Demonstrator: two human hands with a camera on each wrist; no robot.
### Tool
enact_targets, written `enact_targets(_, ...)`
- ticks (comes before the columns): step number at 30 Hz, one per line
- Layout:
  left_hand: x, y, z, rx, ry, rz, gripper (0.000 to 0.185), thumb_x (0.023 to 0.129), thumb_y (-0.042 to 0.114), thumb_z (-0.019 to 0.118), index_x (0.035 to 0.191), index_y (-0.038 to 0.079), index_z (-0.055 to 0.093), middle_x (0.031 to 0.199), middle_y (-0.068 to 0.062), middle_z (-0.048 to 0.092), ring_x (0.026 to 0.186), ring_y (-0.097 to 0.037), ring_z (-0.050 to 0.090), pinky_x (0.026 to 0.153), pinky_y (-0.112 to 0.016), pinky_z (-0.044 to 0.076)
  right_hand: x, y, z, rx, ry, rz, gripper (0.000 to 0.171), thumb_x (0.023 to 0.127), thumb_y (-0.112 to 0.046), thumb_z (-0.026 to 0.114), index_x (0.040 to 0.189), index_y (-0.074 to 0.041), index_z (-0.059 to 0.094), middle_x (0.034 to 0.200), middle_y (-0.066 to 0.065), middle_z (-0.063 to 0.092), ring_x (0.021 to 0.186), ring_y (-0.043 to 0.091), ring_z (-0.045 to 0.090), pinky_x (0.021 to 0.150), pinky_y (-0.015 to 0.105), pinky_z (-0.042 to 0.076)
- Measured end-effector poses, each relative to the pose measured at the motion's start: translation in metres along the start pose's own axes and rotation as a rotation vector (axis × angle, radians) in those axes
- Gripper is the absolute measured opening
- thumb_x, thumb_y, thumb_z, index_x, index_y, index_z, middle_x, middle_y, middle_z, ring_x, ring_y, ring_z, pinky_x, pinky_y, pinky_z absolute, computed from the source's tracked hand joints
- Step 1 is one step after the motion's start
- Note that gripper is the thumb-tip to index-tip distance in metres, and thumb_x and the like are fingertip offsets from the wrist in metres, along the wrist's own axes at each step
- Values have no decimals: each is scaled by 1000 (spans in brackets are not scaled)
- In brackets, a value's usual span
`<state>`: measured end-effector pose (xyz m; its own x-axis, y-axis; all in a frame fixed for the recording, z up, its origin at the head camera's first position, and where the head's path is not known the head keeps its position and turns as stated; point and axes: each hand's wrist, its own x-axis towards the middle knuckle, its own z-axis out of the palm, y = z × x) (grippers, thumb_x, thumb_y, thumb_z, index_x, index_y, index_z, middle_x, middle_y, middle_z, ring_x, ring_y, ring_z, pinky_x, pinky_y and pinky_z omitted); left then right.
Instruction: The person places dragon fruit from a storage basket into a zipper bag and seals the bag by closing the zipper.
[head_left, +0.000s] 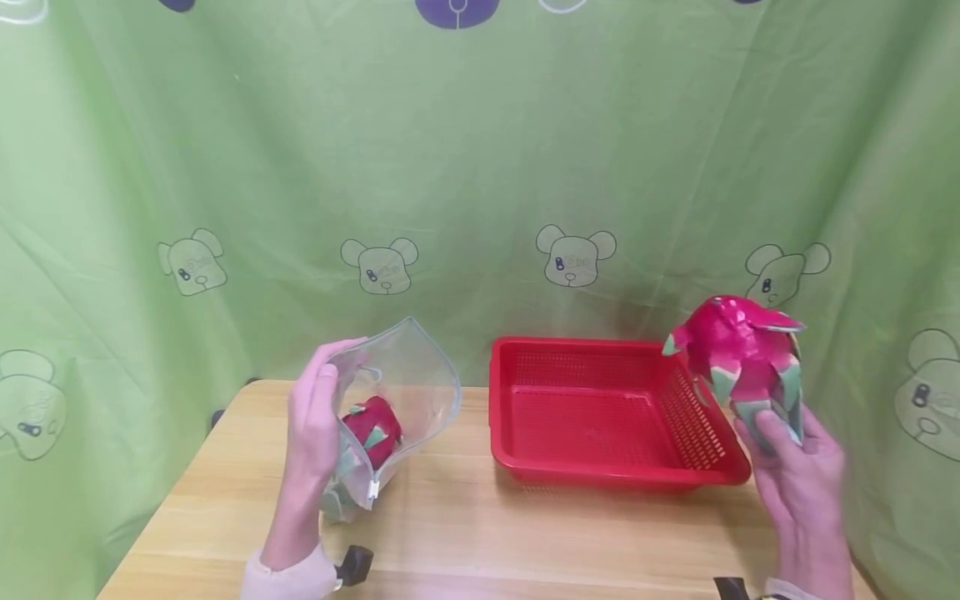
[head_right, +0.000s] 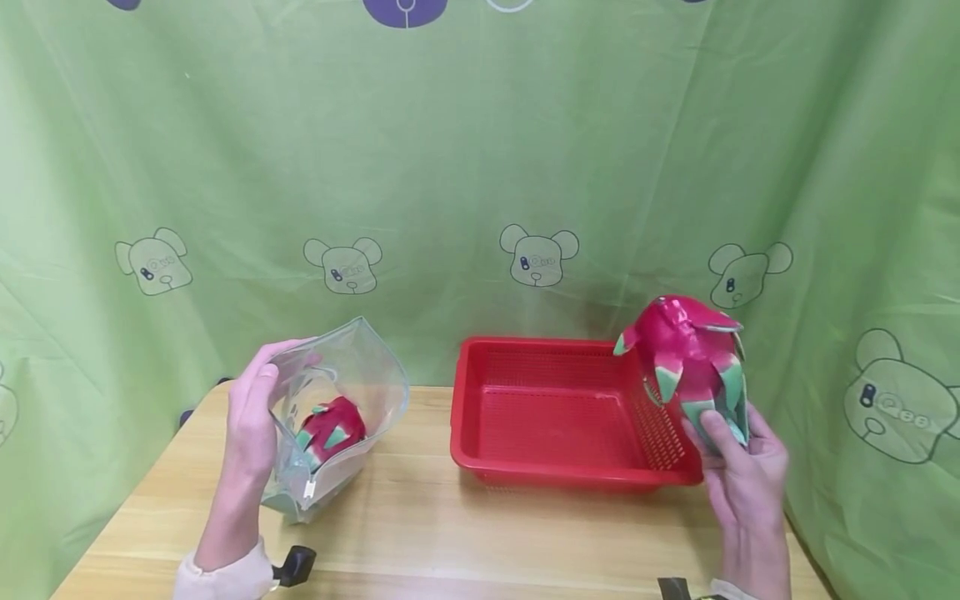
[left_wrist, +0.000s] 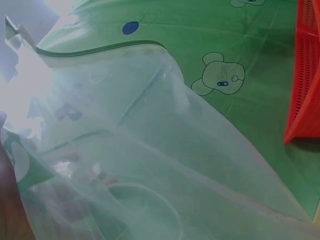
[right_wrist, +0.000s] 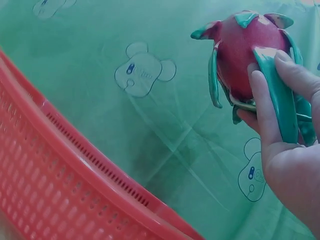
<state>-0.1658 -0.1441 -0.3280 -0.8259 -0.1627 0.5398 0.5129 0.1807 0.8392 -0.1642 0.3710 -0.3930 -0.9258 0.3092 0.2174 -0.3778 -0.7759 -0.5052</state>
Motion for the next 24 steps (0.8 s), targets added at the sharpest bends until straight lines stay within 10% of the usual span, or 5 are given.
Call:
enact_targets(11, -1, 2, 0, 11, 5, -11, 40, 109, 18, 32, 132, 7, 63, 130, -7, 67, 119, -21, 64, 109, -31, 46, -3, 4, -3, 250, -68, 78, 22, 98, 6, 61, 119, 6, 68, 107, 22, 72, 83, 35, 73, 73, 38, 63)
enact_targets(18, -2, 3, 0, 19, 9, -11, 40, 110, 19, 31, 132, 8, 63, 129, -7, 67, 119, -22, 64, 109, -33, 46, 3, 4, -1, 255, -185, 91, 78, 86, 4, 78, 153, -16, 45, 146, 9, 56, 123, 32, 63, 102, 40, 52)
enact_targets(24, -2, 2, 0, -6, 10, -2, 41, 109, 15, 30, 131, 5, 63, 128, -9, 68, 119, -28, 64, 109, -31, 46, 0, 7, 4, 430, -125, 133, 88, 80, 6, 82, 154, -24, 44, 155, 6, 49, 139, 32, 50, 114, 47, 40)
